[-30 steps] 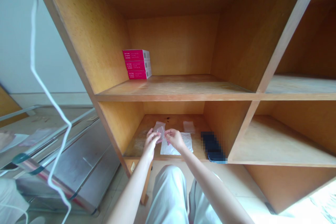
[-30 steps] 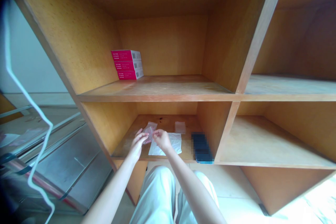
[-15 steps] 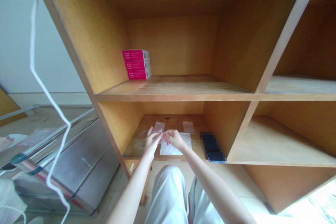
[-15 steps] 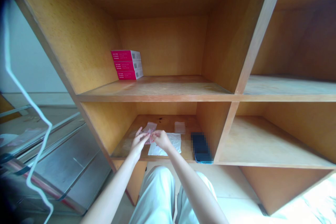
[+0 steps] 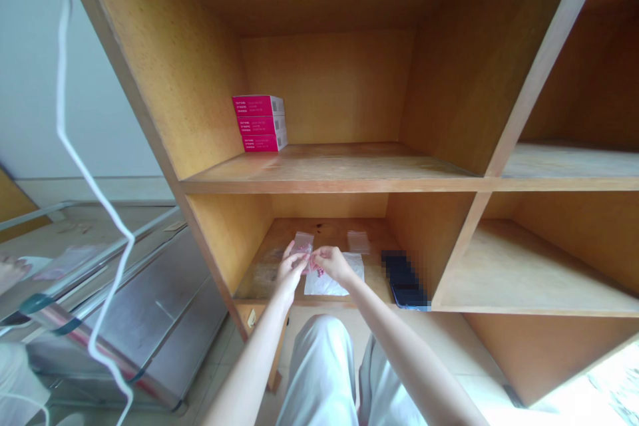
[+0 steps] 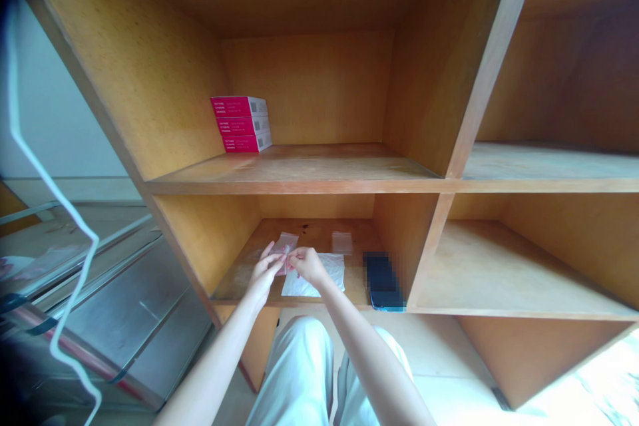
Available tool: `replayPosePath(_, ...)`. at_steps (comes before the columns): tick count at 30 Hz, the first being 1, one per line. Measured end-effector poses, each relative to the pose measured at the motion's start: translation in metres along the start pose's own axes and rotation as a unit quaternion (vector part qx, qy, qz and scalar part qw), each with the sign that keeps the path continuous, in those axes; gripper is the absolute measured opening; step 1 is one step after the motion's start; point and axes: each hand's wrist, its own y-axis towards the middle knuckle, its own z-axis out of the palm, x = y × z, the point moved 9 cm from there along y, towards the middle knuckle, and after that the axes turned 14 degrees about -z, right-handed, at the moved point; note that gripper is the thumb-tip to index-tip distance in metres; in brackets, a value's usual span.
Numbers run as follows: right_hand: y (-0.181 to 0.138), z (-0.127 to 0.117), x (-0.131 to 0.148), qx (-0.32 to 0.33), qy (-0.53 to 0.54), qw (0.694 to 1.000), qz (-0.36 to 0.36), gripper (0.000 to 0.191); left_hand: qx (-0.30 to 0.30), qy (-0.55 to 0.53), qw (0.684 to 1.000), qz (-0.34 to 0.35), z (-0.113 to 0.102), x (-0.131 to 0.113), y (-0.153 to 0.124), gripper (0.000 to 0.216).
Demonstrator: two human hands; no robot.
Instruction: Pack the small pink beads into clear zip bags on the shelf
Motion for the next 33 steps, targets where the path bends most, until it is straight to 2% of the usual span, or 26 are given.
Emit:
replayPosePath(7,0.002,-0.001,-0.007,-0.013,0.021,1.000,0.008,0.007,0.003,0.034,0.999,0.009,0.005,-0.004,-0.001,0.008)
replayPosePath(15,0.002,-0.004,-0.004,-0.015,0.008,1.000,0.004,0.004,-0.046,-0.028,0.999,0.002,-0.005,0.001,0.005,0.009)
replayPosePath(19,0.002,-0.006,0.002,-0.015,-0.024,1.000,-0.004,0.006,-0.070,-0.014,0.997,0.024,-0.010,0.001,0.010,0.017)
replayPosePath(27,0.002,-0.006,0.008,0.006,-0.084,0.996,-0.012,0.009,-0.046,-0.013,0.999,-0.011,-0.009,0.016,0.021,0.014)
replayPosePath(33,0.002,-0.007,0.010,0.004,-0.143,0.989,-0.032,0.009,-0.064,0.021,0.998,0.006,-0.010,0.016,0.023,0.015)
